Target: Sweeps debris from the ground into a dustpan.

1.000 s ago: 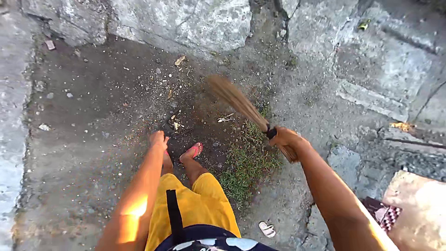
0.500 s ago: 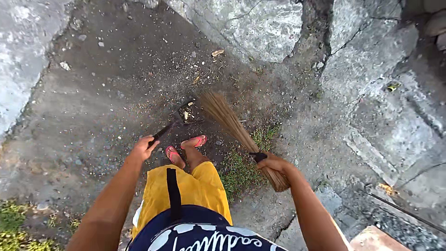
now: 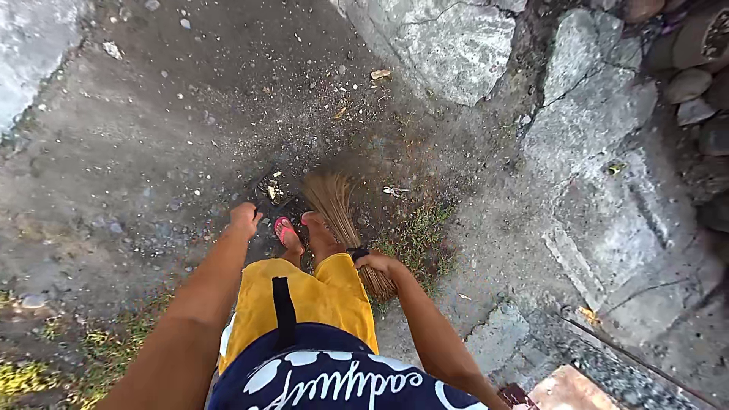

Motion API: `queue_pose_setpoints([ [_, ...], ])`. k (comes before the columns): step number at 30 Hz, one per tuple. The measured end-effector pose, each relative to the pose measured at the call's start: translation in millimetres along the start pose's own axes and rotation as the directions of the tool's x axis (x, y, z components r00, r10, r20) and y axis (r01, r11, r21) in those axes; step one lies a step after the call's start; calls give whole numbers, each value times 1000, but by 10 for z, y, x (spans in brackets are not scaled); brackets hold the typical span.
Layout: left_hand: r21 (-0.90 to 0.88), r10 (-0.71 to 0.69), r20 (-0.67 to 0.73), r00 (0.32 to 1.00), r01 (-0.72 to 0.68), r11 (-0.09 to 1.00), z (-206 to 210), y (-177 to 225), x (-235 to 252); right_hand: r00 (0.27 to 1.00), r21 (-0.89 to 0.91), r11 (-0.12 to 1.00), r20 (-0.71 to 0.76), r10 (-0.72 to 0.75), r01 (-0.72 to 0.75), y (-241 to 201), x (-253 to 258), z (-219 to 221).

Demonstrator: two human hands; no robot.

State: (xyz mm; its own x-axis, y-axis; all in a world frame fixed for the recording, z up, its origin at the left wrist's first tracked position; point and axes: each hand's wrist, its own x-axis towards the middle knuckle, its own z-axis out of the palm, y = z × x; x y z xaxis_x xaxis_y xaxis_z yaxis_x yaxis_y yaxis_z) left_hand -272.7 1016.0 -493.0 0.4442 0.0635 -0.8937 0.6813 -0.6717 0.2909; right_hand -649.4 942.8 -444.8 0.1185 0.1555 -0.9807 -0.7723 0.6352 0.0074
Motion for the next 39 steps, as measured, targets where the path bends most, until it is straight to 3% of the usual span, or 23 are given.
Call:
queue_pose_setpoints([
  [2,4,21,31,999,-21,1000,-40,53,40,999,-28,999,7,-46,46,61,-199,56],
  [6,6,7,66,998,-8,1000,-182,106,96,979,-67,995,-184,-84,73,-149,-540,142],
  [11,-52,-34,81,996,38,998,-375,-60,212,922,-195,980,-369,-118,48,-700,207,396],
  [15,-204,-97,169,981,131,970,-487,-109,226,981,-369,927,-192,-10,-62,-893,366,896],
  [17,-239,-123,206,971,172,956,-541,-93,232,996,-295,955,-83,12,-37,-770,227,924],
  [22,-308,-118,285,951,207,929,-508,66,103,996,76,993,-38,-82,85,-185,-438,295],
  [28,-311,-66,252,965,146,939,-462,417,-44,944,224,964,-324,-63,141,4,-965,-456],
  [31,-337,-50,216,975,123,933,-362,734,6,913,353,920,-408,-13,170,-217,-876,-877],
  [35,-374,-33,173,984,97,923,-86,1239,22,898,508,831,-440,22,229,-913,-378,-1269],
  [37,-380,-20,165,986,82,921,122,1493,118,922,512,829,-386,-12,225,-1282,-38,-1260],
  [39,-367,-13,145,989,66,928,368,1773,150,969,418,894,-237,-66,163,-1582,125,-1123],
])
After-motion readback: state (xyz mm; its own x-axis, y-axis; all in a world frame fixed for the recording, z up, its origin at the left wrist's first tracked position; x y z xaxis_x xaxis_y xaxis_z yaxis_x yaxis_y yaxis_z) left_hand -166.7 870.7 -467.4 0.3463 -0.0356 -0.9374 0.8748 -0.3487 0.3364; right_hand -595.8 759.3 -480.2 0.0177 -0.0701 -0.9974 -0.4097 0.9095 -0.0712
